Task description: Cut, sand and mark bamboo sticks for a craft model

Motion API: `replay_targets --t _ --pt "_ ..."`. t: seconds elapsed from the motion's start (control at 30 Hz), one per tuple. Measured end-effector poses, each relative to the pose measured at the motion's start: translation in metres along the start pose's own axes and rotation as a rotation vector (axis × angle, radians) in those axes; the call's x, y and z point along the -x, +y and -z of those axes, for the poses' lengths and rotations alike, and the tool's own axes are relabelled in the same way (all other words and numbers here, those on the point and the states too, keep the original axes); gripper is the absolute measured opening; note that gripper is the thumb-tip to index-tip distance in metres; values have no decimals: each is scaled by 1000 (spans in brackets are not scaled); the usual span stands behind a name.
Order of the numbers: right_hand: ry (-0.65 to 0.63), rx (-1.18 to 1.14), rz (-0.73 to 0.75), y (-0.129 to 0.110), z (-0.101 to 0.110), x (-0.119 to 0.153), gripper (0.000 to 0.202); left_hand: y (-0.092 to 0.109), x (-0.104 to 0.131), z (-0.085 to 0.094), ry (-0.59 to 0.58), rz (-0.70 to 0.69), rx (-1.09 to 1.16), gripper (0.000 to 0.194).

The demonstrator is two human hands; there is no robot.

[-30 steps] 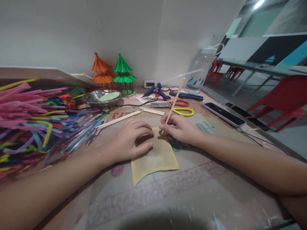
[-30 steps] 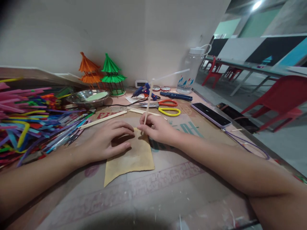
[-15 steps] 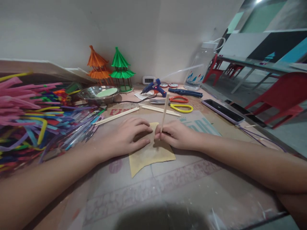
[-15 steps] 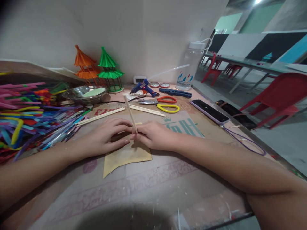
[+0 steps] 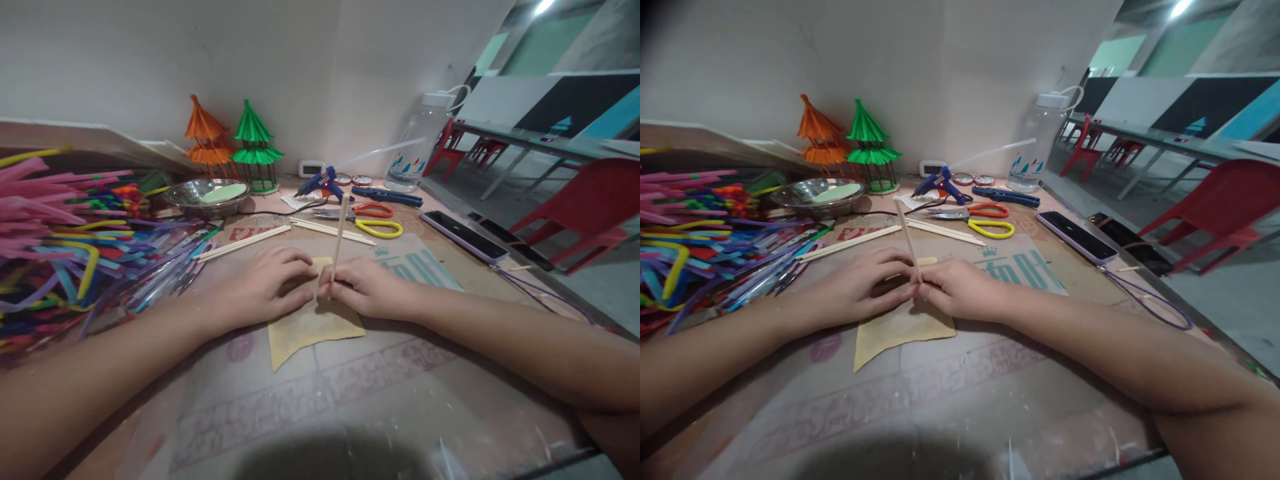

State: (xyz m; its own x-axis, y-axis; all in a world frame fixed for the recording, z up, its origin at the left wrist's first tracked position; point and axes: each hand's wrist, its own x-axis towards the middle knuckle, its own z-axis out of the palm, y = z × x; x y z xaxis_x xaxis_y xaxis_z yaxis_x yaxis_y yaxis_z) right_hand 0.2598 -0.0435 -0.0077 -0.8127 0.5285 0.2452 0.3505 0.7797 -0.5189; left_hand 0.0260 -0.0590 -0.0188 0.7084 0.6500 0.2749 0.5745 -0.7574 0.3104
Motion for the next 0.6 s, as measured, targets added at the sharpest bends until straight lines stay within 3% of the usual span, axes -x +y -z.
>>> replay_targets --t 0.6 --pt "57 59 -11 1 -3 -2 24 0 1 0 16 1 -10 24"
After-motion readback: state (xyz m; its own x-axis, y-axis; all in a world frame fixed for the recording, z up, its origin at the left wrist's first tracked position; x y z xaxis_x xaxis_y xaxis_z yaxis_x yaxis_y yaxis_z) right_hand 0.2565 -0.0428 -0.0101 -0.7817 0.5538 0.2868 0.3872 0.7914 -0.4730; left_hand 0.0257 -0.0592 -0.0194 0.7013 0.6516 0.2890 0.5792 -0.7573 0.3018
